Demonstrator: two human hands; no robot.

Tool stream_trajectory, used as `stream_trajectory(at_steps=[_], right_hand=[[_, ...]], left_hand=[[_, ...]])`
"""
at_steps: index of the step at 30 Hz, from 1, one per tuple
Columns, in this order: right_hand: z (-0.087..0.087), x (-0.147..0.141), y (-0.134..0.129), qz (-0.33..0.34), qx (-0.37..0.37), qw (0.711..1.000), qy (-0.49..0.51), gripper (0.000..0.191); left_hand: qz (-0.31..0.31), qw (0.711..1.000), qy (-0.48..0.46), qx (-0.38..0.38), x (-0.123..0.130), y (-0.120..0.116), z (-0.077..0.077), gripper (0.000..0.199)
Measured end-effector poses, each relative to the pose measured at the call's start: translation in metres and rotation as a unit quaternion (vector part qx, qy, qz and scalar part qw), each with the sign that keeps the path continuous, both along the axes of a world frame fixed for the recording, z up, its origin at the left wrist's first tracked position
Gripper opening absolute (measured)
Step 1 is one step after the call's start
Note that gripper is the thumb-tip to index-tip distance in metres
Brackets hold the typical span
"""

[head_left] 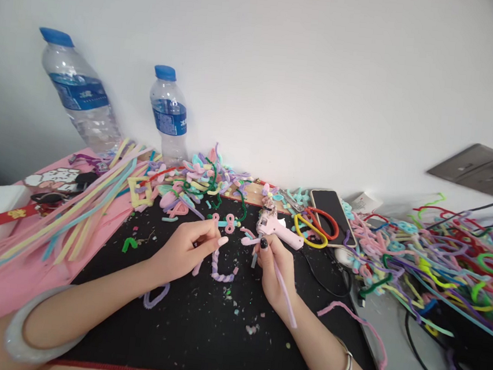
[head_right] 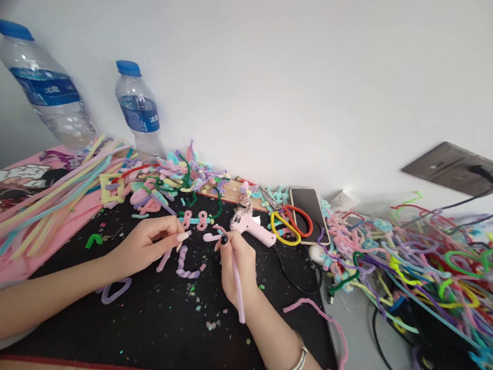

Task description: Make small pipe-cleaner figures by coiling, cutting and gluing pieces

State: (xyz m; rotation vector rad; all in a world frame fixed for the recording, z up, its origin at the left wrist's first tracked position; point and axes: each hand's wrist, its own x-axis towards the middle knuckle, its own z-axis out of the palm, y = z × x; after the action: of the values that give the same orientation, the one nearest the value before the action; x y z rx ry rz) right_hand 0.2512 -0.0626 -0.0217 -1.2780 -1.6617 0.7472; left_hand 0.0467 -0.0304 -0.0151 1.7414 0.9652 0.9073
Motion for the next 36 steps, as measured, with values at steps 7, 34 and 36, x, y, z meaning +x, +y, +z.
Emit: stream_trajectory(at_steps=[7, 34, 36], right_hand=[[0.0003, 0.0001, 0.0005, -0.001, 0.008, 1.0, -0.002, 0.033], [0.0015, 0.0012, -0.0007, 0.001, 0.005, 1.0, -0.013, 0.035], [0.0018, 0.0014, -0.0005, 0.0, 0.01, 1.0, -0.021, 0.036]], left_hand=[[-0.035, 0.999, 0.008, -0.037, -0.0014, -0.0007, -0.0009, 0.035], [-0.025, 0.994, -0.025, -0.105, 0.0036, -0.0018, -0.0018, 0.023], [-0.012, 0.993, -0.025, -0.116, 0.0042, -0.0022, -0.002, 0.026]])
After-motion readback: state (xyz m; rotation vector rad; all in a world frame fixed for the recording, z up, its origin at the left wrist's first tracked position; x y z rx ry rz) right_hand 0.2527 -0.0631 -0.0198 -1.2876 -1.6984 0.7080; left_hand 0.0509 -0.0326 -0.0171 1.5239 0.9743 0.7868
